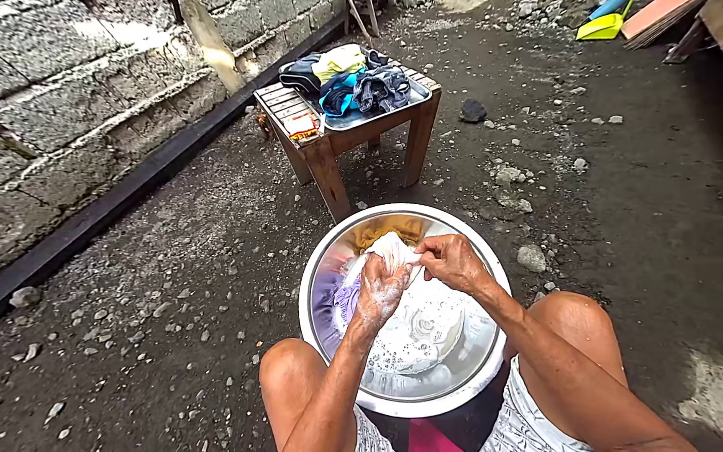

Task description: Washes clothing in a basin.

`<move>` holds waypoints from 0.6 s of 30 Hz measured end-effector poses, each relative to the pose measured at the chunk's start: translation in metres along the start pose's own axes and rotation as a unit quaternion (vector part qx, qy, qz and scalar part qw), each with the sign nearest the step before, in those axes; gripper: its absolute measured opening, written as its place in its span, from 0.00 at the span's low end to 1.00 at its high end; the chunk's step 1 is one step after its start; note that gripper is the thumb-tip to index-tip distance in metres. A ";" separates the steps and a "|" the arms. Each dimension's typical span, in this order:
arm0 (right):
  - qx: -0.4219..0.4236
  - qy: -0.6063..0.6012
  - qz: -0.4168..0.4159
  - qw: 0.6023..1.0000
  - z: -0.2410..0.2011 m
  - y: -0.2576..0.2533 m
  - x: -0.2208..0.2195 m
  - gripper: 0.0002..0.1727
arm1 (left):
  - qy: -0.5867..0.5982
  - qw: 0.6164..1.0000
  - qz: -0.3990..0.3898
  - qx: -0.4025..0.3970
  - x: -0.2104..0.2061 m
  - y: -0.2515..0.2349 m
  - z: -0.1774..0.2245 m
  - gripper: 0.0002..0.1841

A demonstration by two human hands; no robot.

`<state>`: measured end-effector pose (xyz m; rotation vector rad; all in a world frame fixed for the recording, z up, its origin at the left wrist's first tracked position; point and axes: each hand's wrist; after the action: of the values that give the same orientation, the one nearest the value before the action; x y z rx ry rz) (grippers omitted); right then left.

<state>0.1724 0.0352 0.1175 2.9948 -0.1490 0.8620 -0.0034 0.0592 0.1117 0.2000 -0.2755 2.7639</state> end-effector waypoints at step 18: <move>0.041 -0.036 0.029 0.998 0.011 -0.007 0.012 0.11 | 0.054 0.999 -0.010 -0.002 0.002 0.000 0.002 0.20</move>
<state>0.1894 0.0401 0.1149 3.1153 -0.2069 0.7834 -0.0049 0.0599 0.1141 0.0529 -0.2505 2.7416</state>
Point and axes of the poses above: each hand's wrist, its own y-axis away from the middle knuckle, its own x-axis out of the back of the hand, z = x × y, and after that the axes turned 6 degrees about -x, right-handed
